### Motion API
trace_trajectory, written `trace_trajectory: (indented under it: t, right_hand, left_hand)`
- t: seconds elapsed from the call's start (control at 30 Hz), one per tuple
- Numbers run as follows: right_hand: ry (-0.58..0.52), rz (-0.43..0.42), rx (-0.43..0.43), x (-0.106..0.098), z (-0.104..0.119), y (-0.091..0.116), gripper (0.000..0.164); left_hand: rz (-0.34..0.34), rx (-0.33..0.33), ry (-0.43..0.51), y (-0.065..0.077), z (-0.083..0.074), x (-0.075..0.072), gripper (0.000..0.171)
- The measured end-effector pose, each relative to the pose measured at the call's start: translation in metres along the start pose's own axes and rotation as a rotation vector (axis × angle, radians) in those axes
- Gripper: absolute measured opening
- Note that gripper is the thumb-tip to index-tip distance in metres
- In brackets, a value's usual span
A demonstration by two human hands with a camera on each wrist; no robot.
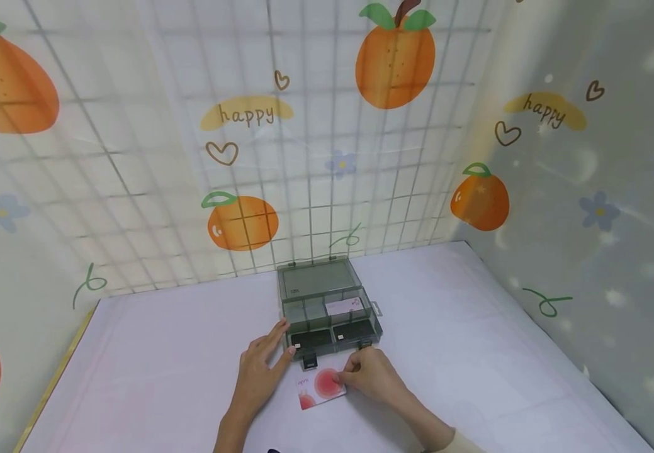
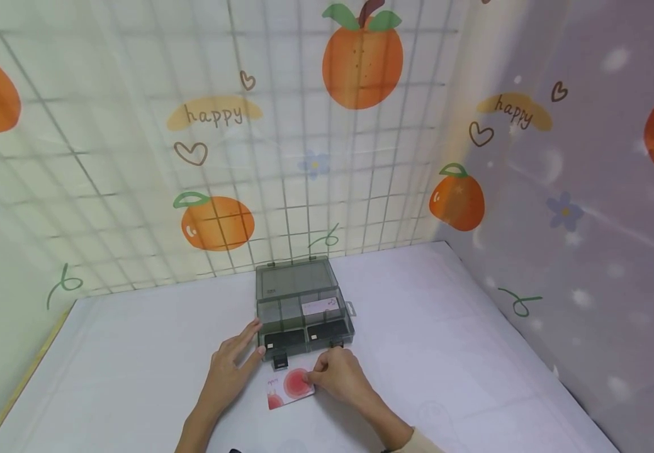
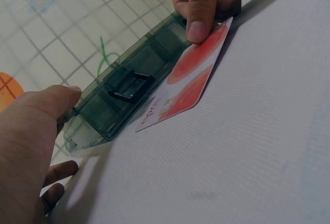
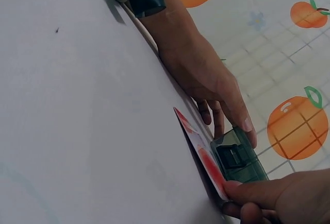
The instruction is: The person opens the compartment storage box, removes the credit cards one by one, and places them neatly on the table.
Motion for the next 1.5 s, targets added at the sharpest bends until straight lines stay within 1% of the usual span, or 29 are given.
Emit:
trace_trajectory:
  t: [0.3,0.57,0.8,1.07,1.27,1.5]
  right_hand:
    - [0.035,-0.022,0.009,0.001,0.001,0.001,0.03]
    - [0.037,-0.023,0.013,-0.001,-0.001,0.002,0.029]
    - [0.025,-0.006,0.021,-0.009,-0.001,-0.002,0.02]
    - [0.003,-0.005,-0.031,-0.029,0.005,-0.013,0.01]
    - [-0.006,0.001,-0.078,-0.04,0.007,-0.026,0.009]
    - [0.02,0.001,-0.147,-0.048,0.006,-0.045,0.01]
  left_hand:
    - [0.005,-0.021,-0.013,0.0,0.0,0.0,0.054]
    - [0.01,-0.032,-0.017,-0.001,0.0,0.002,0.054]
    - [0.016,-0.035,-0.016,-0.001,0.0,0.003,0.055]
    - [0.005,-0.029,-0.021,-0.001,0.001,0.003,0.054]
    - [0.011,-0.035,-0.011,-0.001,0.001,0.002,0.054]
    - [0.02,-0.036,0.0,0.001,0.001,0.002,0.054]
Point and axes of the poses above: each hand's wrist, its own y-axis away from the middle knuckle, its own x-axis out of the palm, z = x × y, the point moved 2 cm from there along -y, towards the middle knuckle, and after that the axes turned 15 degrees about -x, right-handed, at the moved point
